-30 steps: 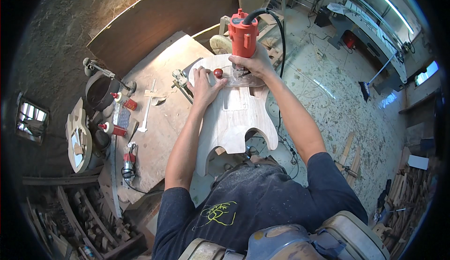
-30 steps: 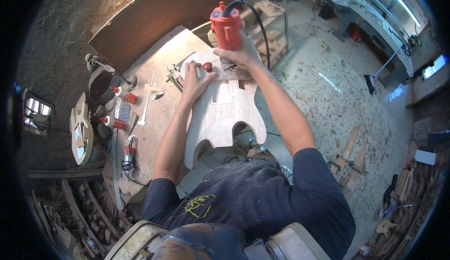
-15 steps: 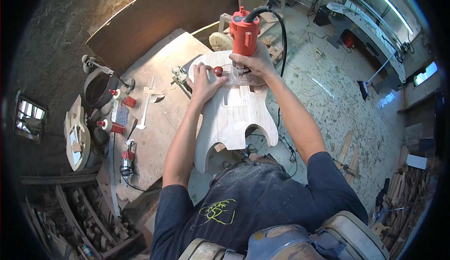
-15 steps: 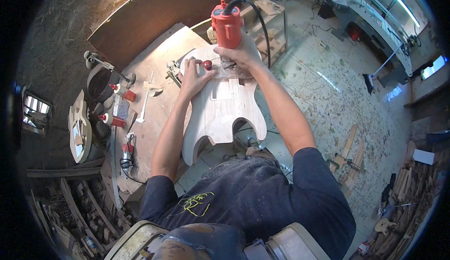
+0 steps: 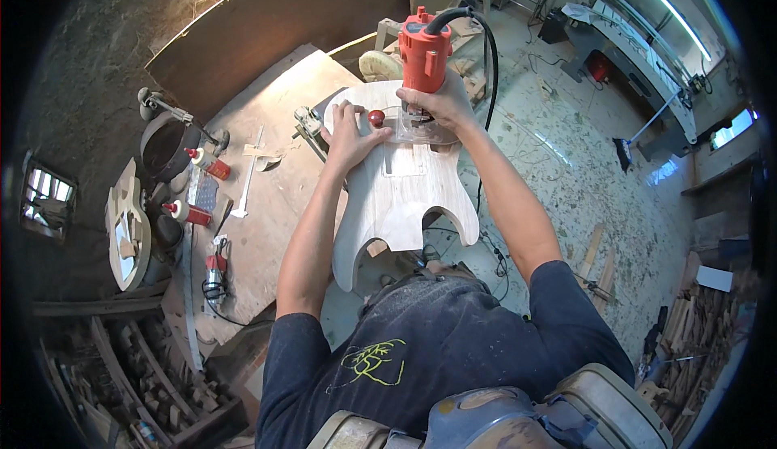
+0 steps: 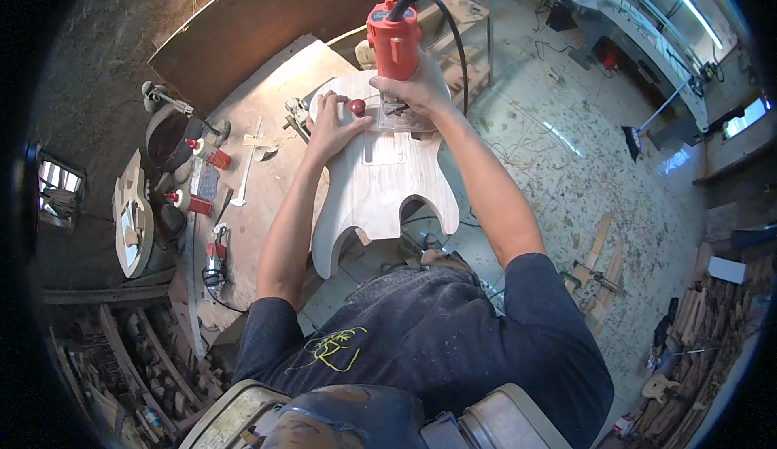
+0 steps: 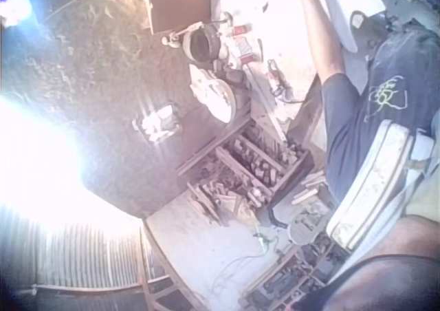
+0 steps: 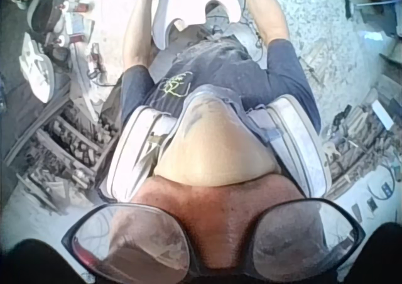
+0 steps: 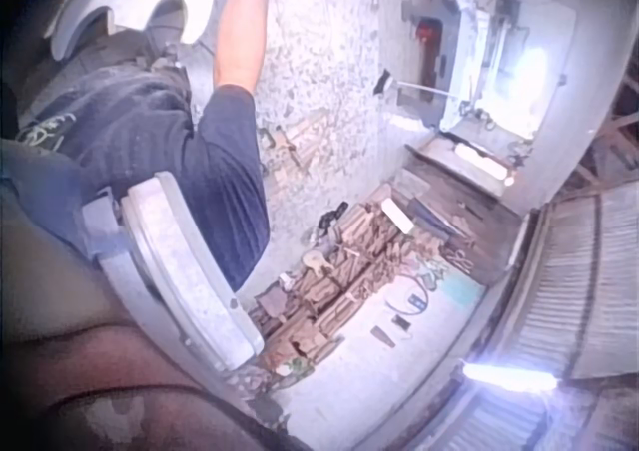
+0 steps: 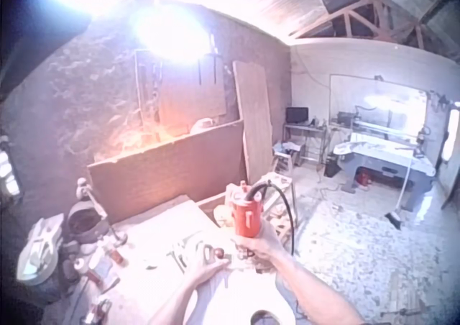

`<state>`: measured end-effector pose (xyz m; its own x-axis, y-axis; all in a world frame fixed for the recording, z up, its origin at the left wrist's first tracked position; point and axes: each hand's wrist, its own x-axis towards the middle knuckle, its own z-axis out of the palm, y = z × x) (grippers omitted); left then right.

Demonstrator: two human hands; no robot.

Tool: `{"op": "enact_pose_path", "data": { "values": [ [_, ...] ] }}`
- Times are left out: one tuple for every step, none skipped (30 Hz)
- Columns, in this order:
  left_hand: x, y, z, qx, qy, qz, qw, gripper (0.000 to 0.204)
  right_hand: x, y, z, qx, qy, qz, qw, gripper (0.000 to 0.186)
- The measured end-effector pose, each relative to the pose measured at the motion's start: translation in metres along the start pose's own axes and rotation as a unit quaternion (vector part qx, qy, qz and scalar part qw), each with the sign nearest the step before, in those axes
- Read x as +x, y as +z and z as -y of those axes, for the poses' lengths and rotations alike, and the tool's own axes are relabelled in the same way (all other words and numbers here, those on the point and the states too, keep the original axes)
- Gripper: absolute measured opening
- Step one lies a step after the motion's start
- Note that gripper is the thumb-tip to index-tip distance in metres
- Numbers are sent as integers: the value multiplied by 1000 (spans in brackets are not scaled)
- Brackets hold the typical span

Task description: The person uses a router to carve a cavity into a wooden guitar body, following a template.

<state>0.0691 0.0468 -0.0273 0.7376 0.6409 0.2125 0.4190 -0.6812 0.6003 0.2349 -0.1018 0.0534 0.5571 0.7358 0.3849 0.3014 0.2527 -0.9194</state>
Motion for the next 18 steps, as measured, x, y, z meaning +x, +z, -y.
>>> {"op": "enact_pose_path", "data": {
  "values": [
    [0,-1,-1,-1,0,0,1000,85,0,-1,-3,-16,-13,-6,1000,36],
    [-1,-2,-2,-1,-2,5,1000,85,0,-1,-4,-16,-13,-5,1000,36],
    [-1,-3,-3,-1,-4,9,1000,86,0,-1,-4,-30,-15,-5,999,37],
    [-1,-3,-3,-2,-5,9,1000,86,0,-1,-5,-36,-17,-6,999,37],
    [-1,-4,-3,-3,-5,11,1000,86,-1,-1,-5,-43,-18,-5,999,37],
    [-1,-4,-3,-5,-5,13,1000,87,-1,-1,-5,-43,-22,-8,999,39],
    [-1,-6,-2,-5,-5,12,1000,87,-1,0,-6,-43,-26,-10,999,40],
    [0,-8,-4,-30,-12,31,999,87,-1,-1,-6,-44,-25,-11,999,40],
    [0,-10,-5,-54,-20,49,997,87,-1,-1,-6,-35,-31,-11,999,43],
    [0,-10,-6,-55,-19,50,997,87,-2,-1,-6,-25,-37,-12,999,45],
    [0,-10,-5,-49,-19,49,997,88,-2,-1,-5,-25,-37,-12,999,45],
    [0,-10,-5,-44,-18,49,998,89,-3,0,-4,-9,-25,-5,1000,46],
    [0,-9,-4,-44,-19,49,998,89,-3,1,-3,7,-14,2,1000,48],
    [0,-9,-4,-41,-19,47,998,89,-4,0,-2,7,-14,2,1000,48],
    [-1,-9,-4,-38,-19,45,998,89,-4,0,-2,0,-12,2,1000,49],
    [-1,-9,-4,-39,-19,46,998,89,-5,0,-1,-7,-10,2,1000,49],
    [-1,-9,-4,-39,-17,45,998,90,-6,1,-1,-8,-9,2,1000,49],
    [-1,-9,-3,-40,-16,44,998,90,-6,1,-1,-2,-17,-2,1000,50]
  ]
}}
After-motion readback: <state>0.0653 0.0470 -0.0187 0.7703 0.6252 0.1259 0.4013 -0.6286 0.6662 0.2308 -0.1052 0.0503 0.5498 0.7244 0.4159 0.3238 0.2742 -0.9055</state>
